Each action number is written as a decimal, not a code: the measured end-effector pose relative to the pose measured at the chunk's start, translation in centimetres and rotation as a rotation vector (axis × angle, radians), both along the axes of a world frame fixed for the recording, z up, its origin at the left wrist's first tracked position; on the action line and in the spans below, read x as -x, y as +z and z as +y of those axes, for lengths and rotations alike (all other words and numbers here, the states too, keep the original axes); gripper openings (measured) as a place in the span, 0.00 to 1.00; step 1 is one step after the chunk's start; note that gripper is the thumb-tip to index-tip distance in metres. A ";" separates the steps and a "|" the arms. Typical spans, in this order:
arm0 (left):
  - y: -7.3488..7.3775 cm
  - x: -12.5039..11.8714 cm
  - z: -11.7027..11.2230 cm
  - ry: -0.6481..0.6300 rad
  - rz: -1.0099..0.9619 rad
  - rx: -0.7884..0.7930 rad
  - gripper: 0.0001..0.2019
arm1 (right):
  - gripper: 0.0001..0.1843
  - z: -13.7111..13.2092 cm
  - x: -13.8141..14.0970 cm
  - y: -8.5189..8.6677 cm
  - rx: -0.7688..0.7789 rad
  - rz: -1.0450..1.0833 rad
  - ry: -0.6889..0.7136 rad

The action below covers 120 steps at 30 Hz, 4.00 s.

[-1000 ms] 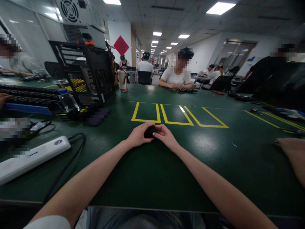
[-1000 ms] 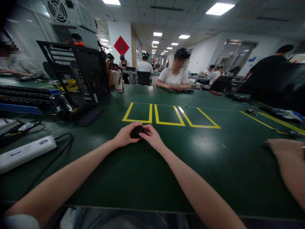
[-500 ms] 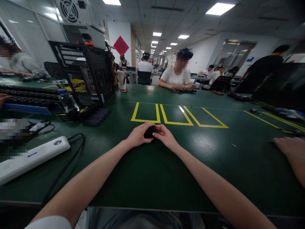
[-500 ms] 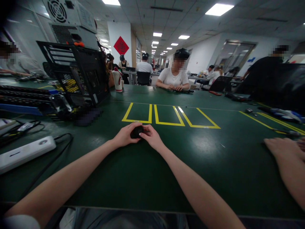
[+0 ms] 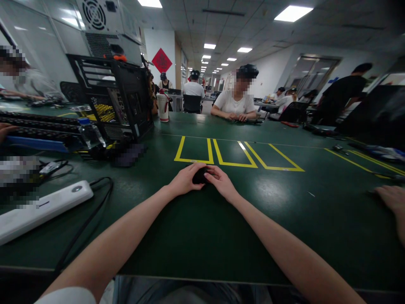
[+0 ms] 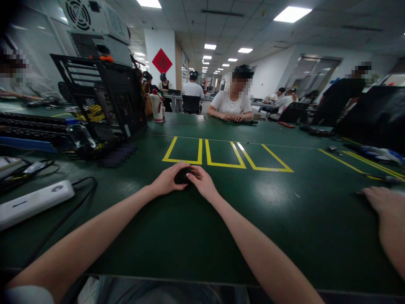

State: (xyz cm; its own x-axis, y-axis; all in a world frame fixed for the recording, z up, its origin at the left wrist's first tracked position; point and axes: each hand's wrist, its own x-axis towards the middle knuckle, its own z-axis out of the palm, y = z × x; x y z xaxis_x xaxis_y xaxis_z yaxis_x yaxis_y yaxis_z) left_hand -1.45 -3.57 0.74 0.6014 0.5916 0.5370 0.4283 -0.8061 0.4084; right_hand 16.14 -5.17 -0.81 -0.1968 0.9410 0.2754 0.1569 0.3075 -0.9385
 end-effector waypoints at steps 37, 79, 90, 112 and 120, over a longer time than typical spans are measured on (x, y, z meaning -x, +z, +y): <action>0.4 0.1 -0.3 -0.005 0.011 0.023 0.30 | 0.18 0.0 0.1 0.2 0.027 0.025 0.034; 0.1 0.1 -0.1 0.022 0.045 -0.012 0.29 | 0.17 -0.2 -0.1 0.0 0.026 0.043 0.100; -0.1 0.0 0.0 0.011 0.040 -0.020 0.30 | 0.18 0.0 -0.2 0.0 0.004 -0.035 0.054; -0.1 0.1 0.0 0.027 0.047 -0.011 0.30 | 0.17 -0.4 0.0 0.1 -0.010 0.037 0.097; 0.1 0.0 -0.1 0.020 0.032 -0.014 0.30 | 0.17 -0.1 0.1 0.1 -0.056 0.023 0.003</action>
State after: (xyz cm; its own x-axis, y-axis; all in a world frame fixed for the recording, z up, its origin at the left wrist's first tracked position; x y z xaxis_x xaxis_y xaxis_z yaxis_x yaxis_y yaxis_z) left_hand -1.46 -3.65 0.86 0.6062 0.5966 0.5260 0.4570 -0.8025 0.3836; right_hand 15.99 -5.31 -0.72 -0.1925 0.9233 0.3322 0.1344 0.3602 -0.9232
